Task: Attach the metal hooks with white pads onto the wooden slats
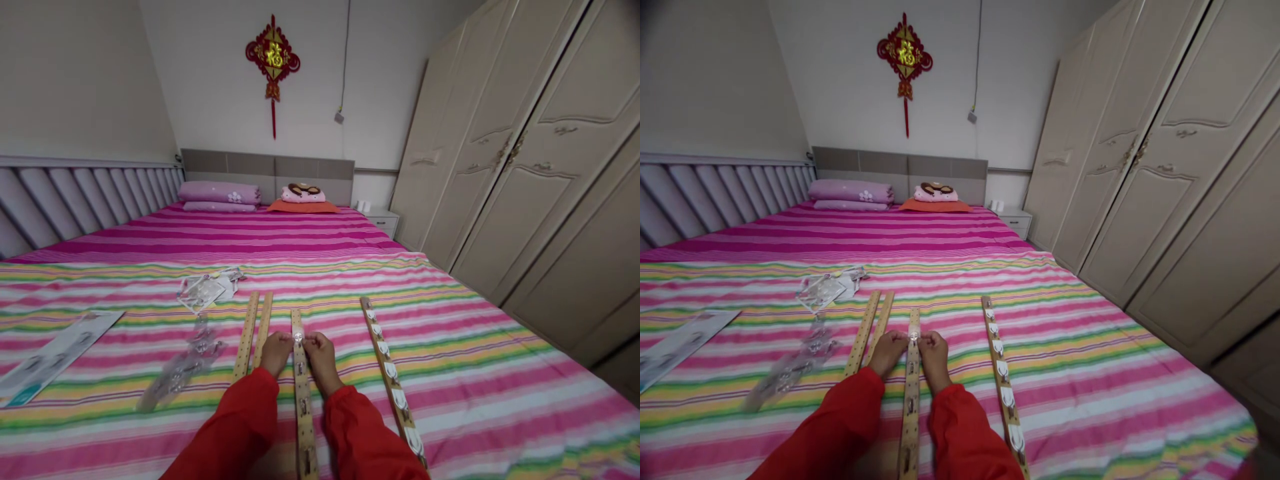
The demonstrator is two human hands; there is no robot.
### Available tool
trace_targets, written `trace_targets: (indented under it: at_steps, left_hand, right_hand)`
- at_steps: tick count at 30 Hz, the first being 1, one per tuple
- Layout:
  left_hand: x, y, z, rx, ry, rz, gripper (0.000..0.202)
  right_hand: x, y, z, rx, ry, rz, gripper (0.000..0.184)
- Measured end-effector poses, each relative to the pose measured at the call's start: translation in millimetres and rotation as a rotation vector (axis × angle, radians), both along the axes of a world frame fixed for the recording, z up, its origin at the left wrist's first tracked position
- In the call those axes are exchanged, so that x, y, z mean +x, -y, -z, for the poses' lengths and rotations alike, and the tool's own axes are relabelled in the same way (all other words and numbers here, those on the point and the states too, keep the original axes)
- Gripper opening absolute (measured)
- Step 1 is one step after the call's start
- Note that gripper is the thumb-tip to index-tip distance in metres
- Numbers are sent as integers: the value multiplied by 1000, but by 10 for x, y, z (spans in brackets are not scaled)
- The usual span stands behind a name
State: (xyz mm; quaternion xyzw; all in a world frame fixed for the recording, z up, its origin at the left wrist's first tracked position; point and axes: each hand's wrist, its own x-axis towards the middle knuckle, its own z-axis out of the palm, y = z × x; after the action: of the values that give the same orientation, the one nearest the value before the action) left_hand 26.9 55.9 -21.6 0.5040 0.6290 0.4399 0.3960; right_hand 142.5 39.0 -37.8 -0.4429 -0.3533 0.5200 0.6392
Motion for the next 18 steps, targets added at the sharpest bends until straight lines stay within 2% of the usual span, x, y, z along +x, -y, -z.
trace_targets:
  at_steps: [7,11,13,18]
  left_hand:
    - [-7,-36,106,-1,34,-48,13]
    - [-5,-53,127,24,80,-90,18]
    - [-6,-44,101,48,114,-47,21]
    - [-26,-27,55,67,153,135,18]
  right_hand:
    - [-7,-54,104,32,30,5,11]
    - [7,-91,185,60,106,21,26]
    - [20,-91,208,100,178,16,30]
    - [66,-79,214,161,467,-17,28]
